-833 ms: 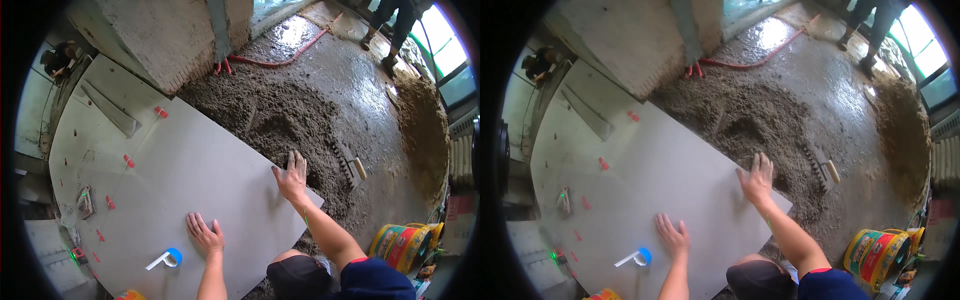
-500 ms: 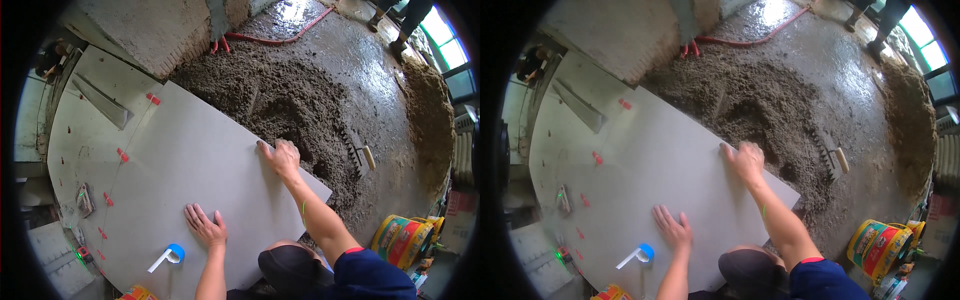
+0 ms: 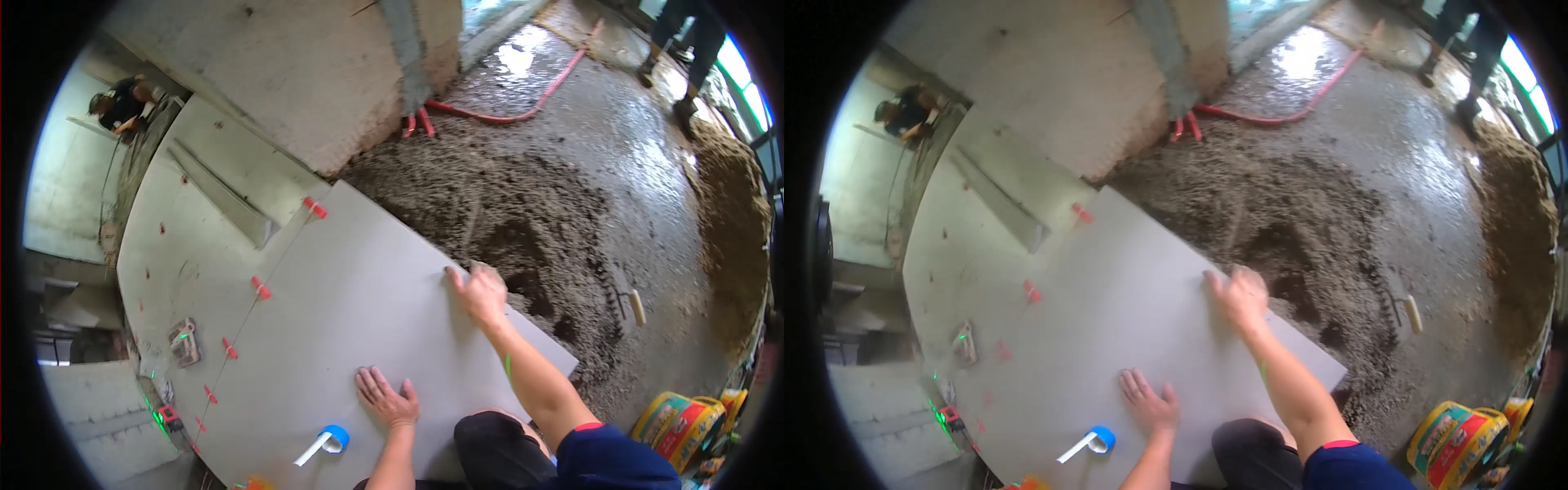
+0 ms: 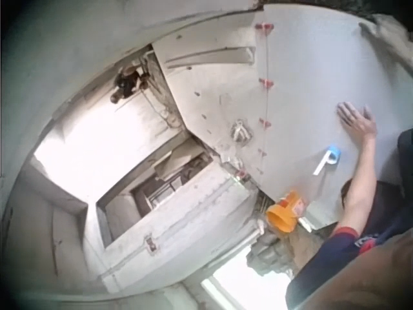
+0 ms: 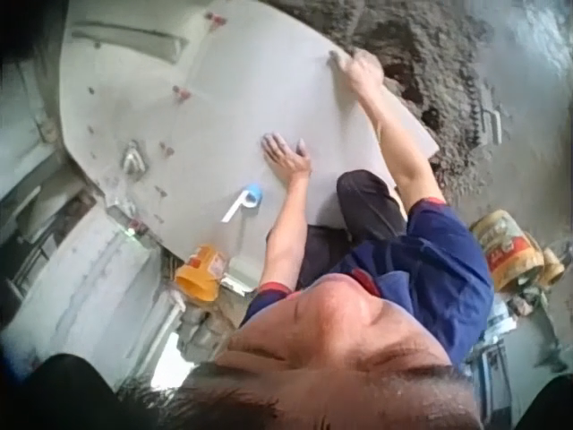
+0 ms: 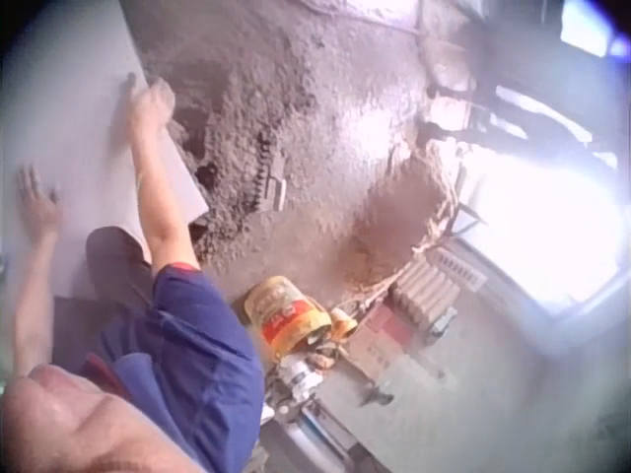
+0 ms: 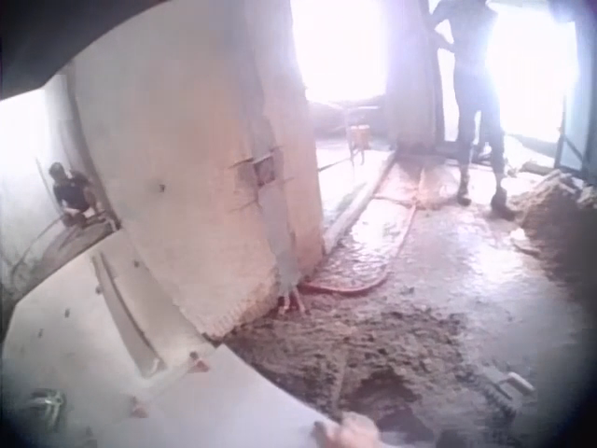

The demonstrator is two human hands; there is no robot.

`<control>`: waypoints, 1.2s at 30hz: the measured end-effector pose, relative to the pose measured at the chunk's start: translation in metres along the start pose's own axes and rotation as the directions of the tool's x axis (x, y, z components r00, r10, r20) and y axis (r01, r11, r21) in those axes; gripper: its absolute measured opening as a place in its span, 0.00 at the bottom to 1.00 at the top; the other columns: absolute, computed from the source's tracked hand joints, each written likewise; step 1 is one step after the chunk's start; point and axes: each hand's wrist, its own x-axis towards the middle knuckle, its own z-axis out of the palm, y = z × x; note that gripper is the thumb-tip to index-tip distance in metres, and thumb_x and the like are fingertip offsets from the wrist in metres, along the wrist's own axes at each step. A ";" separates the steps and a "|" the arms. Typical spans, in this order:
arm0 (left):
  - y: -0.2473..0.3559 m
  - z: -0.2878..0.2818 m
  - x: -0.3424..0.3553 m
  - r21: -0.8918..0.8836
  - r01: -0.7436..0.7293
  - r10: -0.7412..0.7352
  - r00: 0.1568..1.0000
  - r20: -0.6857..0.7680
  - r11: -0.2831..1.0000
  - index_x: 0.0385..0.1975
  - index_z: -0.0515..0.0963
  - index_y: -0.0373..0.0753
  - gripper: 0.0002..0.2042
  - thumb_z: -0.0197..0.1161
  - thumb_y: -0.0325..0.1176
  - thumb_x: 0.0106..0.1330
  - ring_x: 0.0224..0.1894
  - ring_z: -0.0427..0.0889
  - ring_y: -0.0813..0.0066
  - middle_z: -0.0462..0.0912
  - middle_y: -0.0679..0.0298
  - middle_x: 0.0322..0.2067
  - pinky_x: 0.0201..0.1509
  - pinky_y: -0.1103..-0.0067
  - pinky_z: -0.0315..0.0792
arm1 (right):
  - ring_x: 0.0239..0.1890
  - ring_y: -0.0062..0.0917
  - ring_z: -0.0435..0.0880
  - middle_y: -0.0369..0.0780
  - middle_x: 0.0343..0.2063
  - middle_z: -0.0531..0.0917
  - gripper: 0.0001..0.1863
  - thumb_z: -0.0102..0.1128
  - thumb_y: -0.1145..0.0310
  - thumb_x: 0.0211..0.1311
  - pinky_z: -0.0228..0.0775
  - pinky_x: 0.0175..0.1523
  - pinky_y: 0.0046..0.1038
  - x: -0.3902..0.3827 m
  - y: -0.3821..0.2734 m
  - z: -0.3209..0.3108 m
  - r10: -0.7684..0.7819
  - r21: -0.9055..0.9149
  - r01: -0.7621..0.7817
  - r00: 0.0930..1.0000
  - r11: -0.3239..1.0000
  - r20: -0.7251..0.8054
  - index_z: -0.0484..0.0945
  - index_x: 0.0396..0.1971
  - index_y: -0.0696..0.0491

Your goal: The person installs floor tiles by placing red leveling spacers between tiles, using a notched trowel to spread mortar, and wiping the tile surface with a cloth.

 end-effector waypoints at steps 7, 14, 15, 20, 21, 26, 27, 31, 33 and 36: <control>0.008 -0.006 0.002 -0.066 -0.031 0.034 0.998 0.048 0.997 0.67 0.57 0.26 0.39 0.58 0.48 0.64 0.74 0.48 0.41 0.53 0.39 0.71 0.75 0.52 0.45 | 0.45 0.41 0.84 0.50 0.35 0.86 0.38 0.45 0.33 0.64 0.73 0.54 0.37 0.013 0.003 -0.005 0.016 -0.009 -0.015 0.996 1.000 0.090 0.84 0.32 0.58; 0.007 -0.004 0.004 -0.074 0.004 0.003 0.995 0.097 0.997 0.68 0.55 0.27 0.41 0.59 0.49 0.62 0.74 0.48 0.40 0.52 0.39 0.71 0.75 0.51 0.44 | 0.72 0.44 0.58 0.51 0.69 0.61 0.44 0.57 0.41 0.63 0.51 0.74 0.41 0.063 -0.058 -0.028 -0.287 0.109 0.325 0.919 0.939 -0.271 0.61 0.67 0.62; 0.005 -0.002 0.004 -0.070 -0.010 0.016 0.997 0.080 0.998 0.68 0.54 0.27 0.41 0.59 0.50 0.62 0.74 0.48 0.40 0.52 0.39 0.71 0.74 0.50 0.44 | 0.72 0.44 0.57 0.52 0.69 0.60 0.45 0.57 0.41 0.63 0.51 0.74 0.40 0.085 -0.077 -0.023 -0.367 0.063 0.399 0.887 0.915 -0.282 0.60 0.68 0.62; -0.001 -0.002 0.005 -0.089 0.007 0.002 0.996 0.093 0.996 0.69 0.55 0.28 0.42 0.60 0.50 0.60 0.74 0.47 0.37 0.52 0.39 0.71 0.73 0.48 0.45 | 0.74 0.44 0.55 0.52 0.71 0.59 0.47 0.62 0.45 0.60 0.49 0.76 0.38 0.139 -0.172 0.015 -0.612 0.052 0.627 0.773 0.778 -0.166 0.59 0.68 0.63; 0.000 0.005 0.002 -0.107 -0.003 0.011 0.997 0.070 0.994 0.68 0.56 0.28 0.41 0.57 0.52 0.61 0.74 0.48 0.37 0.52 0.40 0.71 0.73 0.47 0.44 | 0.74 0.44 0.55 0.51 0.71 0.59 0.48 0.62 0.43 0.59 0.48 0.76 0.37 0.154 -0.187 0.025 -0.636 0.007 0.647 0.752 0.763 -0.175 0.59 0.68 0.63; 0.003 0.007 0.001 -0.131 -0.017 0.026 0.997 0.069 0.991 0.67 0.58 0.28 0.41 0.59 0.53 0.60 0.72 0.51 0.35 0.55 0.38 0.69 0.72 0.46 0.47 | 0.70 0.43 0.62 0.53 0.67 0.66 0.51 0.62 0.38 0.54 0.52 0.73 0.36 0.182 -0.234 0.063 -0.542 -0.030 0.549 0.814 0.836 -0.208 0.63 0.65 0.66; -0.005 0.009 -0.002 -0.122 -0.013 0.022 0.997 0.074 0.992 0.66 0.58 0.27 0.42 0.59 0.54 0.60 0.72 0.52 0.34 0.56 0.38 0.69 0.72 0.45 0.47 | 0.66 0.42 0.67 0.53 0.62 0.71 0.51 0.62 0.36 0.52 0.56 0.71 0.36 0.172 -0.241 0.070 -0.512 -0.041 0.516 0.832 0.855 -0.213 0.66 0.62 0.67; -0.004 0.010 -0.005 -0.121 0.001 0.010 0.996 0.093 0.993 0.66 0.58 0.27 0.42 0.57 0.55 0.61 0.72 0.52 0.34 0.55 0.37 0.68 0.72 0.45 0.47 | 0.48 0.38 0.82 0.48 0.41 0.84 0.40 0.63 0.33 0.48 0.68 0.57 0.35 0.185 -0.249 0.073 -0.446 -0.037 0.453 0.855 0.891 -0.265 0.80 0.39 0.60; 0.000 0.007 -0.002 -0.121 0.000 0.011 0.995 0.096 0.993 0.66 0.58 0.27 0.42 0.57 0.55 0.61 0.71 0.52 0.34 0.56 0.37 0.68 0.72 0.45 0.47 | 0.42 0.38 0.85 0.47 0.33 0.86 0.37 0.60 0.31 0.52 0.72 0.53 0.35 0.189 -0.245 0.075 -0.439 -0.063 0.442 0.846 0.895 -0.303 0.83 0.33 0.58; 0.004 0.010 -0.006 -0.113 -0.019 0.030 0.995 0.097 0.993 0.66 0.59 0.26 0.42 0.57 0.56 0.61 0.71 0.52 0.34 0.56 0.37 0.68 0.72 0.46 0.47 | 0.39 0.38 0.86 0.48 0.31 0.86 0.37 0.59 0.31 0.54 0.74 0.49 0.35 0.195 -0.239 0.074 -0.369 -0.047 0.366 0.916 0.929 -0.157 0.84 0.28 0.57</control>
